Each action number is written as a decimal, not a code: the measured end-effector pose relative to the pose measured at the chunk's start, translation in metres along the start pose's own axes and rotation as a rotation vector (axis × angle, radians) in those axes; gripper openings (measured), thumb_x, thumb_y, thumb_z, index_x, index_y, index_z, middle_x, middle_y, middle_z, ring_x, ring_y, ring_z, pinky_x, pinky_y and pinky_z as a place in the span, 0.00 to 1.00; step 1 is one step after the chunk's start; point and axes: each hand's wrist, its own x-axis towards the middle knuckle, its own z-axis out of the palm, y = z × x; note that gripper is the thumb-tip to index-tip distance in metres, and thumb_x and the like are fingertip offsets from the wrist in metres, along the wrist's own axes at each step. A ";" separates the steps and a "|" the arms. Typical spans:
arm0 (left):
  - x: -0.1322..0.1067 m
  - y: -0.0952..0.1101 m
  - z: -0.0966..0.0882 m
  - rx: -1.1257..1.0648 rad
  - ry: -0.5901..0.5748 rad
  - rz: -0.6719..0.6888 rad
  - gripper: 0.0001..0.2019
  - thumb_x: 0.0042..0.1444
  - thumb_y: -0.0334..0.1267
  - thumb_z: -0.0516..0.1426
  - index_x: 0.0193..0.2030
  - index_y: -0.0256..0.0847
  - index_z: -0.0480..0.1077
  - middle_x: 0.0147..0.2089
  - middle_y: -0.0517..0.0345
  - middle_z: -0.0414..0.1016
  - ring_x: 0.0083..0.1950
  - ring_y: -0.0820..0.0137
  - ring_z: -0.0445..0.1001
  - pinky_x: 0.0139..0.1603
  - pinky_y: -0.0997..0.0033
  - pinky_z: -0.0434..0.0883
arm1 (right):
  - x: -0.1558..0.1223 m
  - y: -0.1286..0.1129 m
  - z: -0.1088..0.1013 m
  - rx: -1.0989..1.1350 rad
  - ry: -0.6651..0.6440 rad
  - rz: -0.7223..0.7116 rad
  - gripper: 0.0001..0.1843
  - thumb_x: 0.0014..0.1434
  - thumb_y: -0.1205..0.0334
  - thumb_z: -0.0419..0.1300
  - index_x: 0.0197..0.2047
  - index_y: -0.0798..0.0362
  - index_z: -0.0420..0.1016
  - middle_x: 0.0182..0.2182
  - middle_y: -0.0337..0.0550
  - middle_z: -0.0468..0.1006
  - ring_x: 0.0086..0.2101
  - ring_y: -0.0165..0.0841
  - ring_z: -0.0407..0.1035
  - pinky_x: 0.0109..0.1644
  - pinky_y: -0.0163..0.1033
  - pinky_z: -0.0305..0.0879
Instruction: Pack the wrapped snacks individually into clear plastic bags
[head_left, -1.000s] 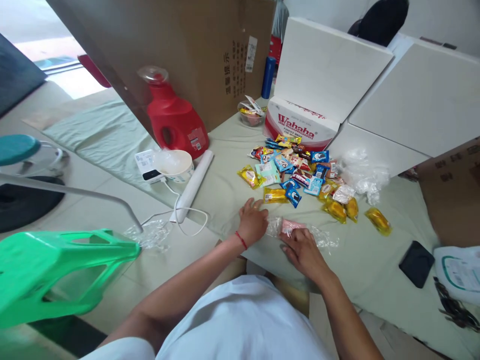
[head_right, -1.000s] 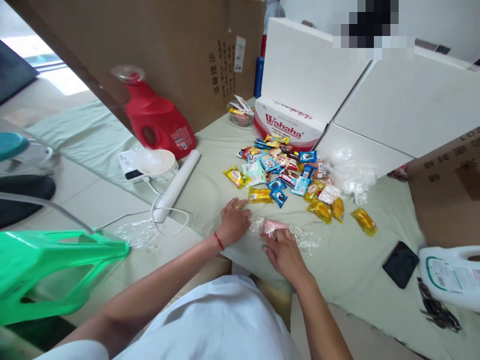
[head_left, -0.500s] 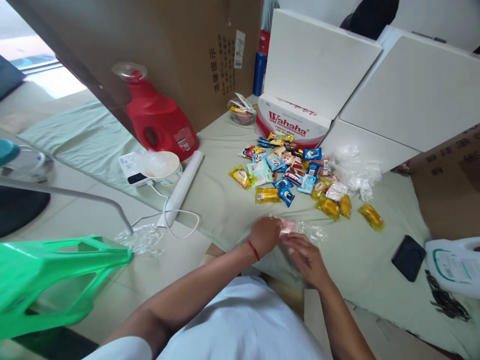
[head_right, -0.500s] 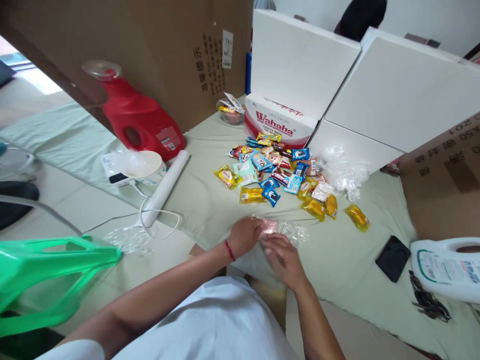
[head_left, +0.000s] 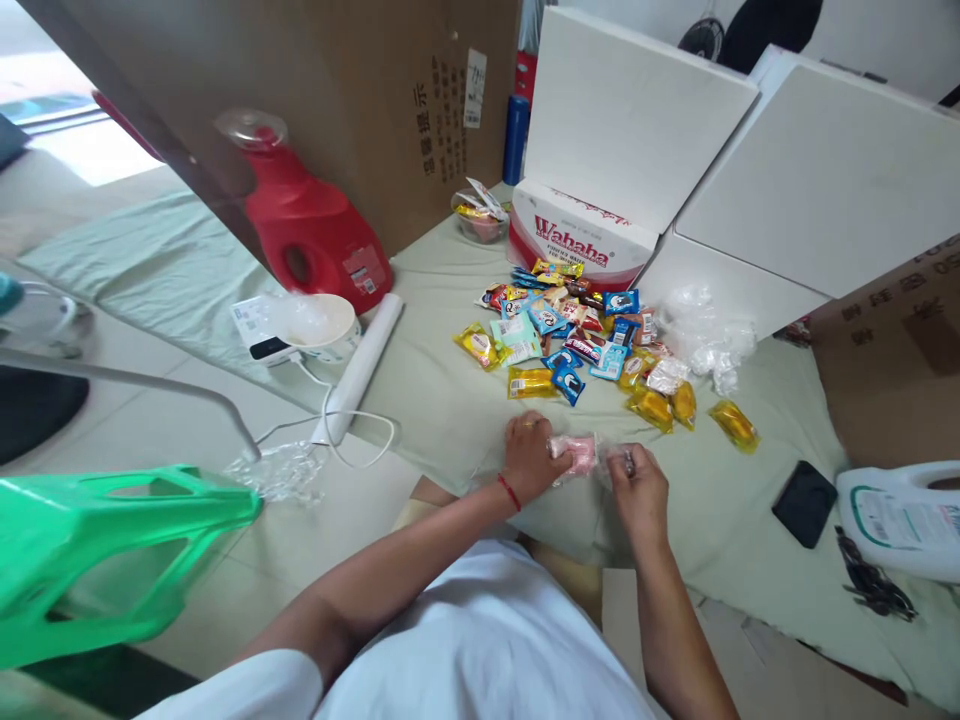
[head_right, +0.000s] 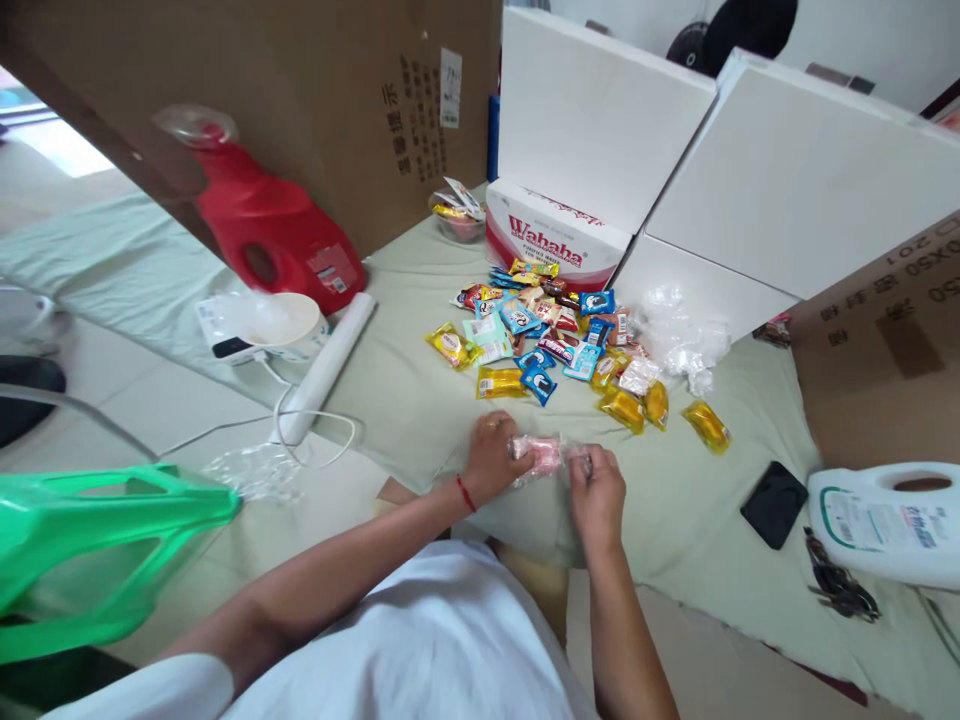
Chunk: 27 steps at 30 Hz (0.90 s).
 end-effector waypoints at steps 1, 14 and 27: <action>-0.004 0.005 0.001 -0.017 -0.002 0.022 0.13 0.56 0.44 0.65 0.42 0.41 0.72 0.50 0.47 0.75 0.56 0.54 0.73 0.59 0.53 0.68 | -0.006 -0.010 0.003 0.047 -0.036 -0.001 0.16 0.63 0.46 0.57 0.37 0.49 0.77 0.35 0.46 0.78 0.37 0.40 0.71 0.47 0.44 0.65; -0.043 0.004 0.008 -0.589 0.074 0.484 0.17 0.51 0.37 0.56 0.49 0.42 0.63 0.49 0.48 0.69 0.53 0.55 0.68 0.56 0.50 0.69 | -0.041 -0.034 0.042 1.054 -0.390 0.414 0.21 0.57 0.43 0.69 0.48 0.48 0.81 0.45 0.44 0.85 0.44 0.41 0.77 0.50 0.44 0.73; -0.015 -0.120 -0.059 0.022 0.271 0.317 0.09 0.66 0.31 0.53 0.51 0.40 0.68 0.50 0.47 0.73 0.53 0.58 0.74 0.55 0.55 0.74 | 0.149 0.147 -0.154 0.413 0.813 0.376 0.07 0.52 0.61 0.67 0.36 0.53 0.79 0.26 0.40 0.75 0.26 0.32 0.67 0.30 0.41 0.64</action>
